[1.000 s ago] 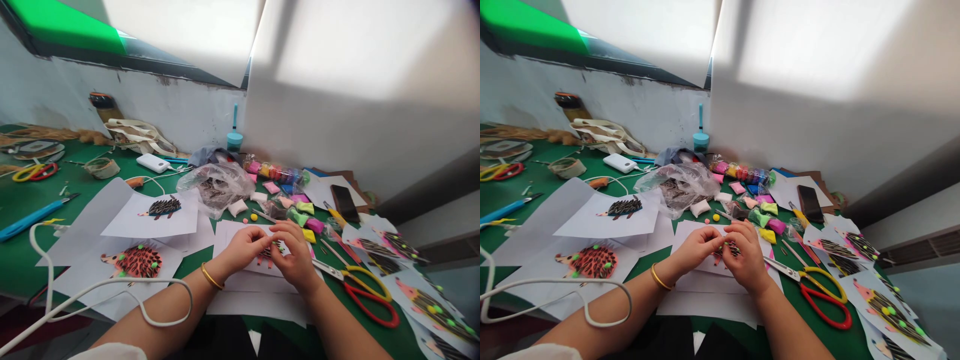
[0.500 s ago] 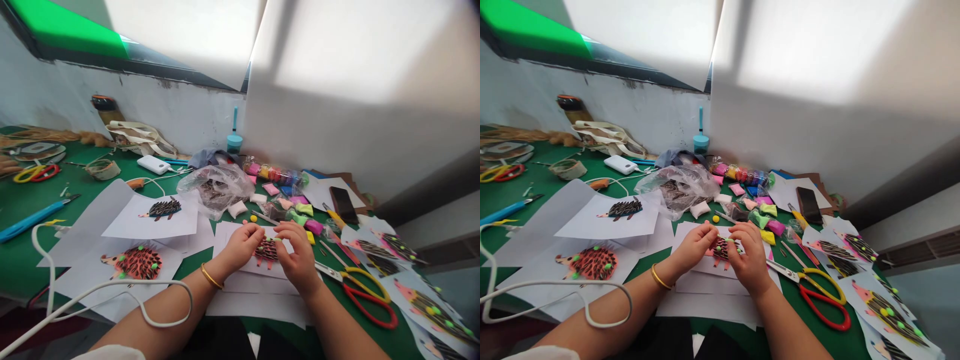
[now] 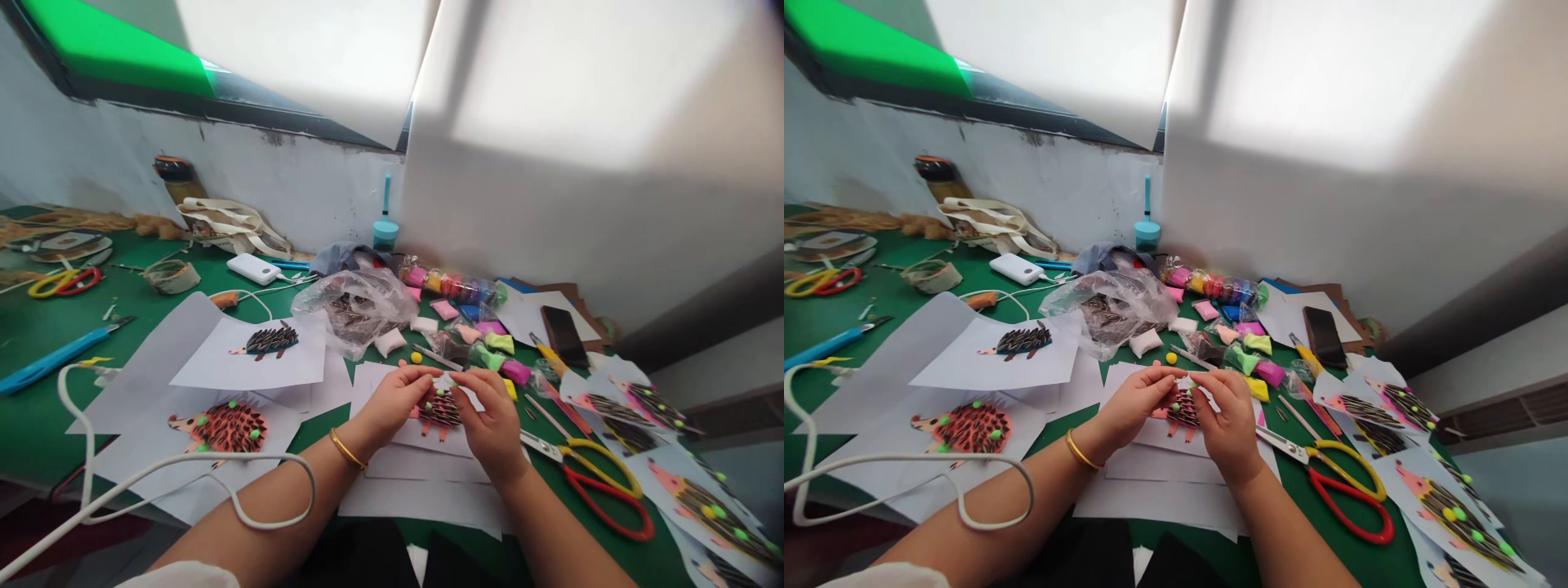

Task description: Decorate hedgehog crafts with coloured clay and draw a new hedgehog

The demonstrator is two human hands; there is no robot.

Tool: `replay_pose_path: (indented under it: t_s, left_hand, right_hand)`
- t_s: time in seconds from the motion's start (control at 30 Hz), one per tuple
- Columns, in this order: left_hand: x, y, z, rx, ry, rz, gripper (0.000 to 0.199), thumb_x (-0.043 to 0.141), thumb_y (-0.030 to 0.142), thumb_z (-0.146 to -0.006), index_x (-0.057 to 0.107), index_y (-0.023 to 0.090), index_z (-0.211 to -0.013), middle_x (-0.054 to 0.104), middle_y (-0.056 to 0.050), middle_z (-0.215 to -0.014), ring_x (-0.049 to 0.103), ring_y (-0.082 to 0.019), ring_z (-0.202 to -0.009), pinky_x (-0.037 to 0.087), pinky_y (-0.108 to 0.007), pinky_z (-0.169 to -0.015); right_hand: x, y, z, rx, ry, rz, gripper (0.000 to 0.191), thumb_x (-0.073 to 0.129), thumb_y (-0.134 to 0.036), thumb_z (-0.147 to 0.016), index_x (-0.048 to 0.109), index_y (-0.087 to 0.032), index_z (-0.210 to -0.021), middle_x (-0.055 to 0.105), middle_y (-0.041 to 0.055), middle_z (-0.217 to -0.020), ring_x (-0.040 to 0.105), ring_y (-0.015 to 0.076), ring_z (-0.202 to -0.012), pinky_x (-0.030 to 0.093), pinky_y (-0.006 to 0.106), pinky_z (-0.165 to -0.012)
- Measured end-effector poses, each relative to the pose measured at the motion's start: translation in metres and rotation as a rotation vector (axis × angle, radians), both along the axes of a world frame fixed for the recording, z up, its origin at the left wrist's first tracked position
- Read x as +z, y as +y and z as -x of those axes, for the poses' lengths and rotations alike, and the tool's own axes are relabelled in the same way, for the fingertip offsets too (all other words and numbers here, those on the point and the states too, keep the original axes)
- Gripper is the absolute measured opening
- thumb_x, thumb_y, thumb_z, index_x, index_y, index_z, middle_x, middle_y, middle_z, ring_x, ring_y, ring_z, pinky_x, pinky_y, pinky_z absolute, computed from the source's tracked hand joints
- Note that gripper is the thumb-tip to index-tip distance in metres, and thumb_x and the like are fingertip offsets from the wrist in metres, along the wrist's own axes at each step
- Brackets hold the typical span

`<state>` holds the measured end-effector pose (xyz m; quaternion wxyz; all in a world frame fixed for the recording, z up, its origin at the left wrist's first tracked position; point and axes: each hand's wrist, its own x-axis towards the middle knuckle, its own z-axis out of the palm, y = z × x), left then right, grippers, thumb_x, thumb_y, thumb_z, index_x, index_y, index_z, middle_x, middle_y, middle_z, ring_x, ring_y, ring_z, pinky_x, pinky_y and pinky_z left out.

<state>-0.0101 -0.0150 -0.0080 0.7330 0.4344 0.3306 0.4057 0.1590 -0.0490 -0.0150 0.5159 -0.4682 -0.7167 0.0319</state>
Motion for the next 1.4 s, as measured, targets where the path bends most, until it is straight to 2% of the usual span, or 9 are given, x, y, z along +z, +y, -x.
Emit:
replay_pose_path:
  t_s: [0.2,0.43,0.53,0.7,0.87,1.0,1.13,1.3,1.4]
  left_hand:
    - [-0.001,-0.001,-0.001,-0.174,-0.078,-0.018,0.053,0.063,0.055,-0.083,0.065,0.012,-0.114,0.066,-0.006,-0.076,0.063,-0.016,-0.057,0.042,-0.023,-0.045]
    - [0.001,-0.001,0.002,-0.136,-0.014,-0.035,0.036,0.069,0.048,-0.080,0.064,0.012,-0.084,0.065,-0.004,-0.066,0.061,-0.014,-0.050,0.042,-0.023,-0.045]
    - [0.002,0.000,0.002,-0.079,0.000,0.013,0.036,0.071,0.048,-0.078,0.063,0.013,-0.085,0.066,-0.004,-0.069,0.061,-0.014,-0.052,0.043,-0.023,-0.046]
    - [0.000,0.003,0.002,0.070,-0.016,0.136,0.042,0.075,0.044,-0.076,0.063,0.015,-0.105,0.069,-0.006,-0.089,0.062,-0.010,-0.063,0.044,-0.019,-0.050]
    - [-0.005,0.001,0.001,0.093,-0.205,0.164,0.042,0.078,0.050,-0.073,0.064,0.014,-0.089,0.053,0.004,-0.065,0.049,-0.006,-0.052,0.040,-0.017,-0.047]
    - [-0.001,-0.001,-0.001,0.071,-0.477,0.315,0.036,0.070,0.047,-0.082,0.066,0.013,-0.093,0.057,-0.002,-0.076,0.057,-0.010,-0.069,0.049,-0.019,-0.066]
    - [0.009,-0.003,-0.001,0.021,-0.637,0.498,0.052,0.048,0.059,-0.092,0.067,0.010,-0.099,0.060,-0.008,-0.086,0.061,-0.016,-0.084,0.050,-0.026,-0.086]
    - [0.012,0.000,0.004,0.018,-0.694,0.537,0.067,0.037,0.068,-0.091,0.065,0.008,-0.105,0.061,-0.011,-0.091,0.062,-0.019,-0.091,0.049,-0.028,-0.092]
    - [0.011,0.003,0.007,0.039,-0.707,0.509,0.072,0.030,0.072,-0.091,0.065,0.011,-0.106,0.062,-0.011,-0.093,0.062,-0.019,-0.090,0.049,-0.031,-0.091]
  right_hand:
    - [-0.002,0.001,0.003,0.066,-0.014,0.019,0.022,0.060,-0.018,-0.091,0.068,-0.027,-0.109,0.065,0.0054,-0.097,0.060,0.0221,-0.090,0.049,0.041,-0.080]
    - [-0.002,0.001,0.005,0.073,-0.044,0.053,0.017,0.062,-0.020,-0.090,0.069,-0.026,-0.104,0.065,0.0047,-0.093,0.060,0.0213,-0.088,0.049,0.040,-0.078]
    - [-0.003,0.001,0.003,0.042,-0.003,0.038,0.014,0.061,-0.020,-0.090,0.068,-0.025,-0.101,0.065,0.0048,-0.094,0.060,0.0216,-0.089,0.049,0.041,-0.081]
    - [-0.005,0.002,0.002,0.000,0.090,0.064,0.015,0.058,-0.021,-0.090,0.063,-0.023,-0.104,0.064,0.0047,-0.092,0.061,0.0208,-0.085,0.050,0.039,-0.078]
    - [0.000,-0.006,0.015,0.166,0.007,0.072,0.015,0.058,-0.023,-0.092,0.066,-0.025,-0.105,0.066,0.0057,-0.093,0.062,0.0220,-0.088,0.051,0.039,-0.078]
    - [0.003,-0.012,0.031,0.215,-0.136,0.023,0.013,0.062,-0.028,-0.090,0.070,-0.025,-0.100,0.068,0.0050,-0.088,0.062,0.0221,-0.085,0.048,0.041,-0.078]
    - [0.002,-0.011,0.040,0.135,-0.250,-0.011,0.017,0.059,-0.021,-0.091,0.071,-0.026,-0.103,0.071,0.0044,-0.089,0.060,0.0217,-0.085,0.044,0.041,-0.078]
    - [0.000,-0.011,0.039,0.117,-0.293,-0.013,0.020,0.059,-0.018,-0.091,0.069,-0.025,-0.107,0.073,0.0039,-0.093,0.061,0.0219,-0.088,0.043,0.042,-0.080]
    - [0.000,-0.017,0.041,0.145,-0.362,-0.026,0.026,0.059,-0.025,-0.092,0.067,-0.027,-0.116,0.072,0.0052,-0.108,0.061,0.0239,-0.097,0.044,0.043,-0.086]
